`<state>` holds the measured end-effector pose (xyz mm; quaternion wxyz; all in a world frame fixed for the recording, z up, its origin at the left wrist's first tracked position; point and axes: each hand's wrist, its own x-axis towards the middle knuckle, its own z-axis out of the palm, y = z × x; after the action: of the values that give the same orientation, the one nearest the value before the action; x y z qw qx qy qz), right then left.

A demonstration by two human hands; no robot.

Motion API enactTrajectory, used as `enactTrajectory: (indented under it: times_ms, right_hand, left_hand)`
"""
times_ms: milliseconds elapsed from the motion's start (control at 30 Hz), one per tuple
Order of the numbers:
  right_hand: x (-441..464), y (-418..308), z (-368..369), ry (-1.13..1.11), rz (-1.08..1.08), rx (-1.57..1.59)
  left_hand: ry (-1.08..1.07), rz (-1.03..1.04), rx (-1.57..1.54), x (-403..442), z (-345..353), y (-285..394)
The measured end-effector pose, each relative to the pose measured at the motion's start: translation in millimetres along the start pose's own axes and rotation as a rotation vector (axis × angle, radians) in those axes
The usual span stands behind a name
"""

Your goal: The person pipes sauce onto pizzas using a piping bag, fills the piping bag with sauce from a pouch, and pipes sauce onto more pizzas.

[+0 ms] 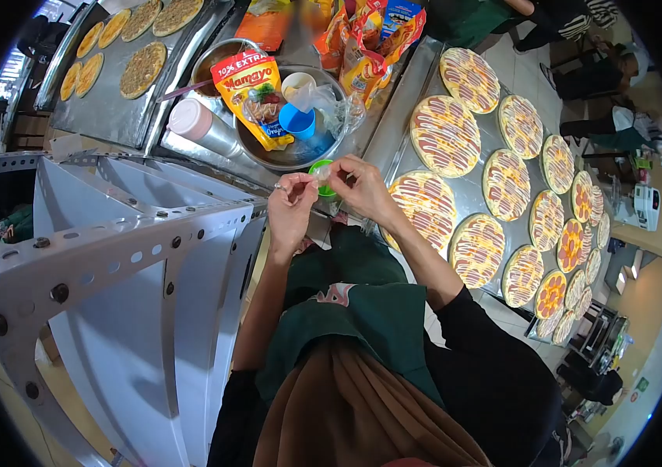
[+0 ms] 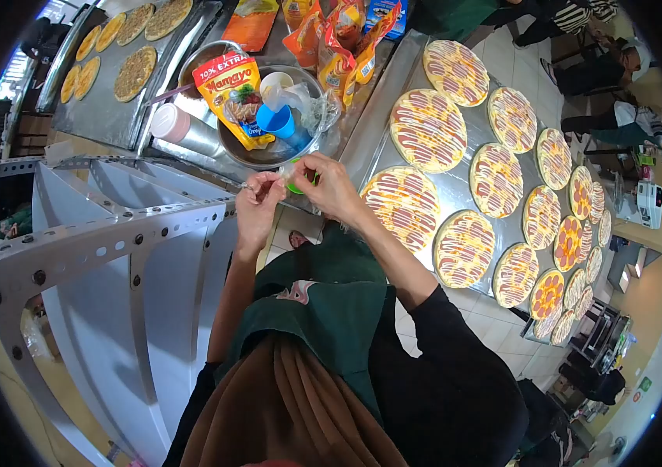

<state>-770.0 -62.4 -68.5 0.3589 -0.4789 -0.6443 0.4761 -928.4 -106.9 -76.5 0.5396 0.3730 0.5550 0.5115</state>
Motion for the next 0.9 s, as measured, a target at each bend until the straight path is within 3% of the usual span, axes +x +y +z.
enactTrajectory:
  times_ms: [233, 333, 533, 633, 733, 833, 900]
  right_hand:
    - [8.1, 20.4, -18.8, -0.028, 0.24, 0.305]
    - [3.6, 5.7, -13.8, 0.023, 0.272, 0.505]
    - [4.4, 35.3, 2.4, -0.153, 0.088, 0.189]
    - [3.7, 29.4, 1.3, -0.102, 0.141, 0.182]
    - [0.3, 16.3, 4.2, -0.087, 0.151, 0.13]
    - [-0.7, 12.7, 5.9, -0.053, 0.165, 0.163]
    - [0.5, 19.7, 0.4, 0.018, 0.18, 0.215]
  left_hand:
    - [0.04, -0.085, 0.016, 0.8, -7.9, 3.8]
    - [0.05, -0.156, -0.226, -0.8, -6.5, 3.7]
    - [-0.045, -0.305, -0.443, -5.7, -9.2, 4.5]
    - [0.02, -0.212, -0.331, -9.0, -6.8, 10.0]
    - [-0.008, 0.221, 0.086, -8.0, 7.2, 9.1]
    - [-0.046, 0.065, 0.17, -6.2, -3.5, -2.7]
    - [0.065, 0.044, -0.02, -5.5, -7.3, -5.8]
